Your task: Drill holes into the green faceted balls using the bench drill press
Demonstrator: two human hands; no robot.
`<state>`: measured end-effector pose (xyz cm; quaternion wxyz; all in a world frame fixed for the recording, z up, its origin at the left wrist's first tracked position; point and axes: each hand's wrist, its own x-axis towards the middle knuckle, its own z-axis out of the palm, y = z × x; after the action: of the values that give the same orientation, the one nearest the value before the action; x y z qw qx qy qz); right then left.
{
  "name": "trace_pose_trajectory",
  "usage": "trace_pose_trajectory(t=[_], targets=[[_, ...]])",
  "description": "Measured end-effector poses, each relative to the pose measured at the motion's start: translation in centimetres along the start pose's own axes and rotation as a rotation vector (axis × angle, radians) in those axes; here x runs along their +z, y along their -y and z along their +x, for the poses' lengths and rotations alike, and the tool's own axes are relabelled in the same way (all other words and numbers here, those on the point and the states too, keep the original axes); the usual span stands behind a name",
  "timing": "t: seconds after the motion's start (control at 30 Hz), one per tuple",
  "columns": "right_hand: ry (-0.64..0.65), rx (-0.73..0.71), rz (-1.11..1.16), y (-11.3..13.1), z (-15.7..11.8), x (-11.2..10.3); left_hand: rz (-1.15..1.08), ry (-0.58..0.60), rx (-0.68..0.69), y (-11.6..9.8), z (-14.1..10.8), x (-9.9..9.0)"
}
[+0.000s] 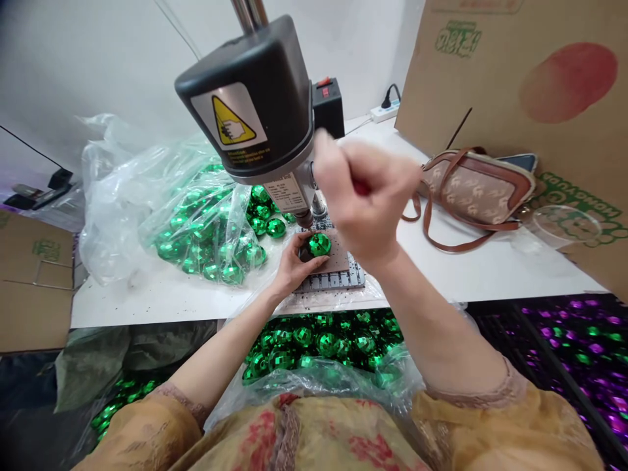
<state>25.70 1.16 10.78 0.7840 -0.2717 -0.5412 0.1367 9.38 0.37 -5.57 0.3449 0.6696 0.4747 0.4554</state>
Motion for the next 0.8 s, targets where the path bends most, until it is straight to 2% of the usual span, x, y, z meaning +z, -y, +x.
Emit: trace_pose_trajectory(t=[0.03, 0.1, 0.23, 0.33, 0.53, 0.8], targets=[[-0.02, -0.045, 0.043, 0.5, 1.1, 0.5, -0.015, -0.011, 0.0, -0.1, 0.0, 0.1], [-0.001, -0.009, 0.163, 1.2, 3.2, 1.5, -0.031, -0.042, 0.006, -0.2, -0.2, 0.2], [0.034, 0.146, 0.257, 1.1, 5.7, 2.7, 0.016, -0.111, 0.037, -0.3, -1.2, 0.0], [0.023, 0.159, 0.223, 1.0, 6.0, 2.8, 0.088, -0.167, 0.076, -0.2, -2.6, -0.8], [0.009, 0.154, 0.199, 1.0, 5.7, 2.7, 0.262, -0.228, 0.263, -0.8, -5.1, -2.6], [0.0, 0.126, 0.284, 0.5, 5.7, 2.6, 0.385, -0.233, 0.36, -1.0, -5.6, -3.4]])
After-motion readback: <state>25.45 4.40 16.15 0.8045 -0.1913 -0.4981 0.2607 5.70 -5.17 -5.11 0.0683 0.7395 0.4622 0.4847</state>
